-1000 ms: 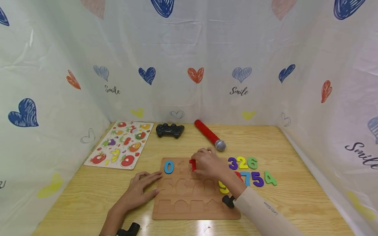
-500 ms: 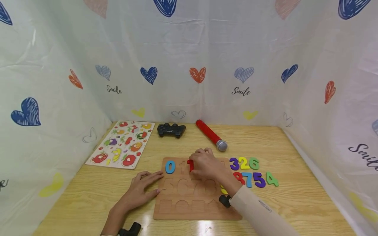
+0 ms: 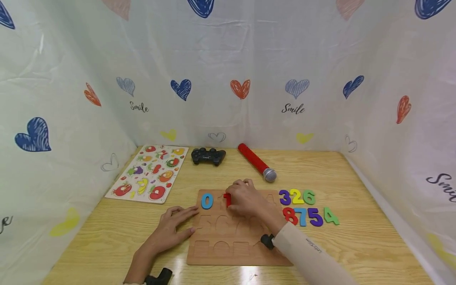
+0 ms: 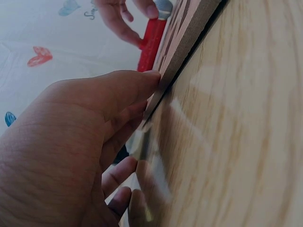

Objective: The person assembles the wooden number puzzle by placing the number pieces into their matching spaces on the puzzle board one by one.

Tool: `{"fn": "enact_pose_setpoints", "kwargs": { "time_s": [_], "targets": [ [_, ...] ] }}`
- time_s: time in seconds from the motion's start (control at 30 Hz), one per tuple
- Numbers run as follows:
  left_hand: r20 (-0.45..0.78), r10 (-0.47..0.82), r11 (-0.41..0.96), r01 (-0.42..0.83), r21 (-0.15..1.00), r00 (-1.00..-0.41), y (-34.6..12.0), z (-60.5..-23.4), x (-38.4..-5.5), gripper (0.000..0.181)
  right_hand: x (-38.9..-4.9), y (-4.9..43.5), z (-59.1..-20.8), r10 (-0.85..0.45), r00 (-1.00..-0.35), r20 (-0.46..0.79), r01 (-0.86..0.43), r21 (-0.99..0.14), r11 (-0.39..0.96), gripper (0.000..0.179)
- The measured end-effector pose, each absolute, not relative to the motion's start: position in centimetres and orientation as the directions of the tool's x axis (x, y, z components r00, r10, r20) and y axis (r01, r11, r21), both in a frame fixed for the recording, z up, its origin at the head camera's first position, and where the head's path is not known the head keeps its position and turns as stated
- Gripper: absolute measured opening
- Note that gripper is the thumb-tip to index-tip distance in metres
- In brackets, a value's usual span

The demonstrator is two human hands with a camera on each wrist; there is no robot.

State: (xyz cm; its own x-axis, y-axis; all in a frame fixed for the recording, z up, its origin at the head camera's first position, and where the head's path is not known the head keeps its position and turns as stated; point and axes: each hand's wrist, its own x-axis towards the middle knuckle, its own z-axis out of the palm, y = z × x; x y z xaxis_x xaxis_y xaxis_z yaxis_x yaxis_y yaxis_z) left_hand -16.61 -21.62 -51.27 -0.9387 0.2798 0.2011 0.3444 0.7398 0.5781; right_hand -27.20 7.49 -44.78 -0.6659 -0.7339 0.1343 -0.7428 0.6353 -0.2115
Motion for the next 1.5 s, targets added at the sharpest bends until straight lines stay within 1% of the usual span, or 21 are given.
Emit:
{"fn": "enact_pose_setpoints", "kwargs": {
  "time_s": [0.33,0.57,0.87,1.3,1.5],
  "targets": [
    [0.178,0.284,0.744,0.333,0.579,-0.942,-21.6,-51.3,-16.7,0.053,-27.5,6.8,-45.2,-0.725,-0.682,0.095,-0.722,-0.239,0.649,0.041],
    [0.18,0.283,0.748,0.334,0.573,-0.942,-21.6,-51.3,-16.7,0.053,-27.6,6.4,-45.3,-0.738,-0.667,0.108,-0.736,-0.248,0.629,0.04],
    [0.178,0.283,0.746,0.333,0.577,-0.942,-21.6,-51.3,-16.6,0.052,-27.5,6.0,-45.3,-0.735,-0.673,0.089,-0.728,-0.256,0.636,0.041],
    [0.146,0.277,0.748,0.308,0.587,-0.95,-21.5,-51.0,-16.6,0.053,-27.5,5.6,-45.5,-0.731,-0.675,0.099,-0.729,-0.244,0.64,0.038],
    [0.162,0.279,0.748,0.32,0.582,-0.947,-21.5,-51.1,-16.6,0.053,-27.4,5.4,-45.4,-0.726,-0.682,0.089,-0.72,-0.256,0.645,0.037]
  ]
}}
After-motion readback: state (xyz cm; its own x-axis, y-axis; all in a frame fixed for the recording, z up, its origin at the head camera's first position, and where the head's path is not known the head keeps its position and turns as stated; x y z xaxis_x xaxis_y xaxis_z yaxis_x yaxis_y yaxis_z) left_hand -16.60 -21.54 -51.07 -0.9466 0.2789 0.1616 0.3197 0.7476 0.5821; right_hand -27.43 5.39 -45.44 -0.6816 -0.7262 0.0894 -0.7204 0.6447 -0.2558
